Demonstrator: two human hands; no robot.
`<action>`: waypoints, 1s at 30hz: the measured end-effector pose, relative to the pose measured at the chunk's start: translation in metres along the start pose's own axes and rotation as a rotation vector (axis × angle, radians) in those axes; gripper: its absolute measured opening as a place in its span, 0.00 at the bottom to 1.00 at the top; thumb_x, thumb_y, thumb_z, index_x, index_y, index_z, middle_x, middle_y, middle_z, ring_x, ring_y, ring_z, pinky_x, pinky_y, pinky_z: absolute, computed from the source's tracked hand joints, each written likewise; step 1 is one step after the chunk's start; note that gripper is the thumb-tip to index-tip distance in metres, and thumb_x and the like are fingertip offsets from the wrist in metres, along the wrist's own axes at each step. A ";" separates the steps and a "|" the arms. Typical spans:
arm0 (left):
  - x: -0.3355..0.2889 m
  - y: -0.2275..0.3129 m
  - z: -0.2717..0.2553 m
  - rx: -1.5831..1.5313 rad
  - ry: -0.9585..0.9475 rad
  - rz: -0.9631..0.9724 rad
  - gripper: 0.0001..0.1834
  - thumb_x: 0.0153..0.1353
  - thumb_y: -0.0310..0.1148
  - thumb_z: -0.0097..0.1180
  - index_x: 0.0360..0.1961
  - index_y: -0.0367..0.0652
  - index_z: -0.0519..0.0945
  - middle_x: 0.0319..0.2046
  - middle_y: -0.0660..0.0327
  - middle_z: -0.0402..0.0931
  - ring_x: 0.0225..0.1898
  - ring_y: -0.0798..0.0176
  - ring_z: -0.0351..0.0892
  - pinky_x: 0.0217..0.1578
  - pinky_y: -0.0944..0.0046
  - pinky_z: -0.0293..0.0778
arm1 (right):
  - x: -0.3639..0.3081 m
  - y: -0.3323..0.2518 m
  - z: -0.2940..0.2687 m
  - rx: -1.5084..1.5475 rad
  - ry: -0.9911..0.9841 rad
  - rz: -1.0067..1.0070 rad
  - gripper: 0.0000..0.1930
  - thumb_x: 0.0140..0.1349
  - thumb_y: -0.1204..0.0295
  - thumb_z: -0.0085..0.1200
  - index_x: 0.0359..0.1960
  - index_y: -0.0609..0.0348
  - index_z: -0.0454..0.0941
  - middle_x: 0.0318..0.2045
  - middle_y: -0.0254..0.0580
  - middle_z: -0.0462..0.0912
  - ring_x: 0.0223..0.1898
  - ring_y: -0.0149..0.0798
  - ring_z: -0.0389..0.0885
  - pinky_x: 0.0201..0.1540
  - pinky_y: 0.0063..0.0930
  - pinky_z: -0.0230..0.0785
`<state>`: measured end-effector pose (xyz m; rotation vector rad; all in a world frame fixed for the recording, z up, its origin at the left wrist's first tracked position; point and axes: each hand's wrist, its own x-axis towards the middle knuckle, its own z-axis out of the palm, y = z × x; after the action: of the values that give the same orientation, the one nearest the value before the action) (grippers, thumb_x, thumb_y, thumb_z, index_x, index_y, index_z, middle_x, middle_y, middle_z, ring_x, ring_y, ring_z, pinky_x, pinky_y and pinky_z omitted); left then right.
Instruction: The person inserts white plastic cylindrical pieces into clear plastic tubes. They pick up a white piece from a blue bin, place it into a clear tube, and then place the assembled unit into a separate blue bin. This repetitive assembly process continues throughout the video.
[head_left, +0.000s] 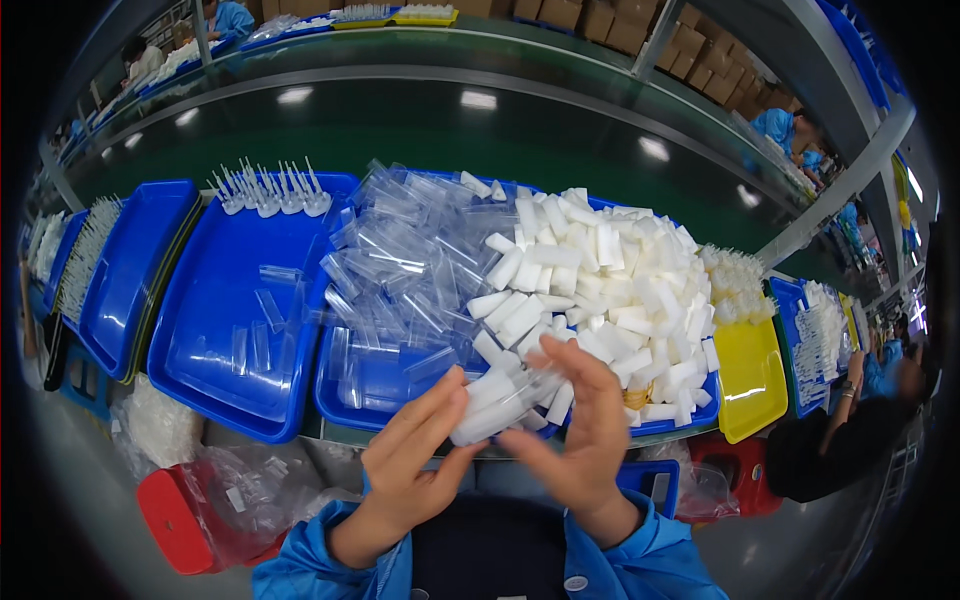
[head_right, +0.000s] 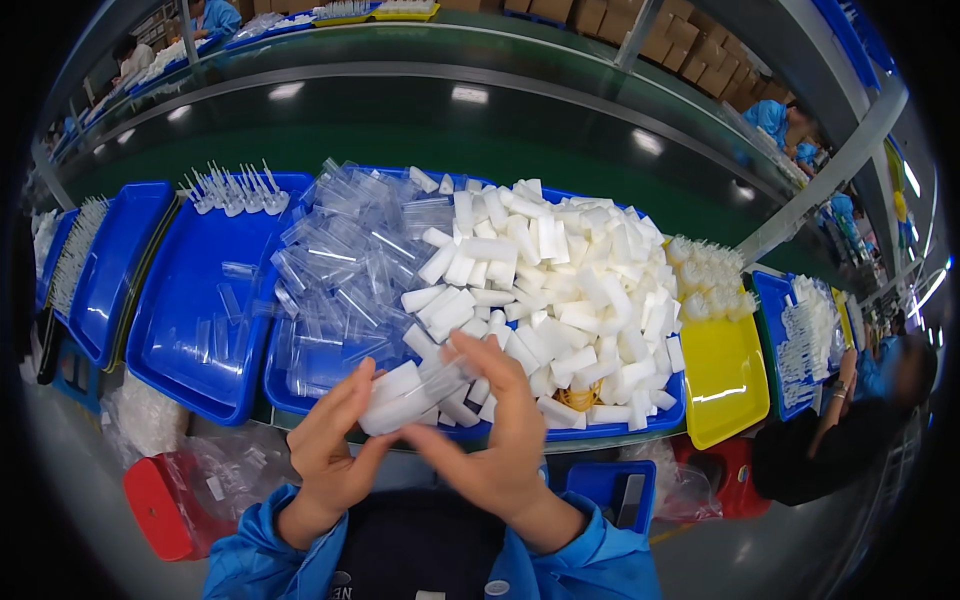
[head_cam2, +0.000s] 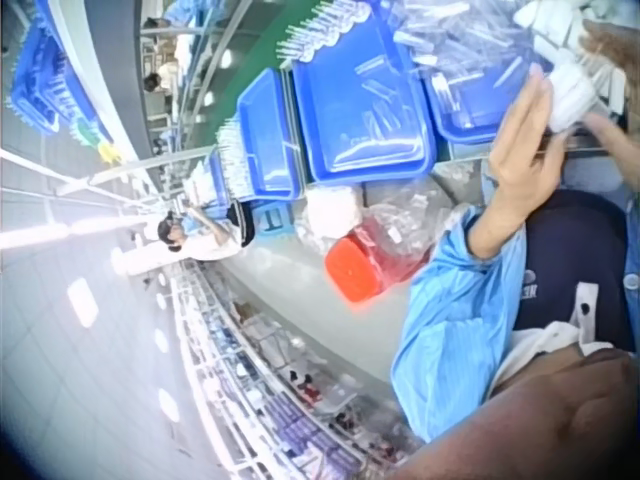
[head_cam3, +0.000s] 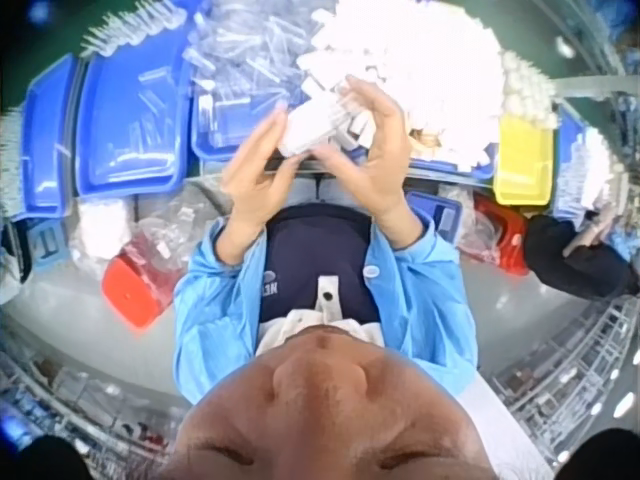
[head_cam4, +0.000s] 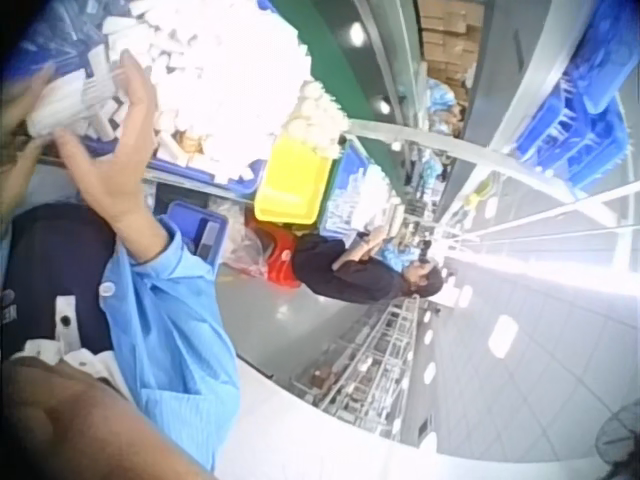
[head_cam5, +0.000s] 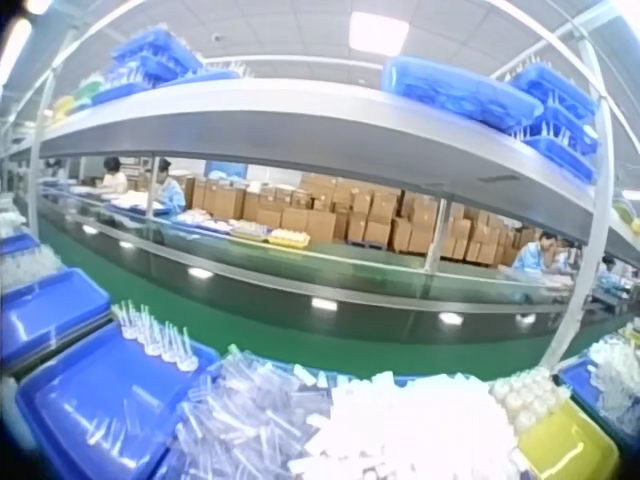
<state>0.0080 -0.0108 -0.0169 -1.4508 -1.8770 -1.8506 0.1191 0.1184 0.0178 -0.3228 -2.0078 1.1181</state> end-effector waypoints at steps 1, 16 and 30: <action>-0.001 0.003 0.003 0.026 0.012 0.004 0.28 0.44 0.20 0.70 0.50 0.28 0.77 0.50 0.40 0.77 0.47 0.48 0.82 0.44 0.60 0.79 | 0.003 -0.011 0.009 -0.102 0.039 -0.024 0.38 0.46 0.69 0.70 0.58 0.70 0.65 0.53 0.58 0.68 0.56 0.46 0.68 0.67 0.48 0.51; -0.006 -0.006 -0.013 0.058 0.111 -0.017 0.32 0.47 0.21 0.70 0.54 0.24 0.72 0.52 0.40 0.75 0.49 0.52 0.80 0.42 0.60 0.82 | 0.006 -0.008 0.035 -0.352 -0.024 -0.233 0.37 0.40 0.60 0.71 0.53 0.66 0.73 0.43 0.47 0.69 0.45 0.43 0.69 0.50 0.35 0.60; 0.009 -0.021 -0.072 -0.579 0.593 -0.306 0.24 0.65 0.27 0.51 0.60 0.30 0.64 0.53 0.46 0.71 0.50 0.53 0.79 0.41 0.63 0.84 | 0.015 0.007 0.107 -0.441 -0.490 -0.325 0.12 0.50 0.65 0.63 0.33 0.56 0.79 0.30 0.39 0.73 0.33 0.42 0.72 0.38 0.37 0.62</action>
<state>-0.0476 -0.0614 -0.0082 -0.5762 -1.3808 -2.7328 0.0286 0.0670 -0.0104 0.0738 -2.6243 0.5744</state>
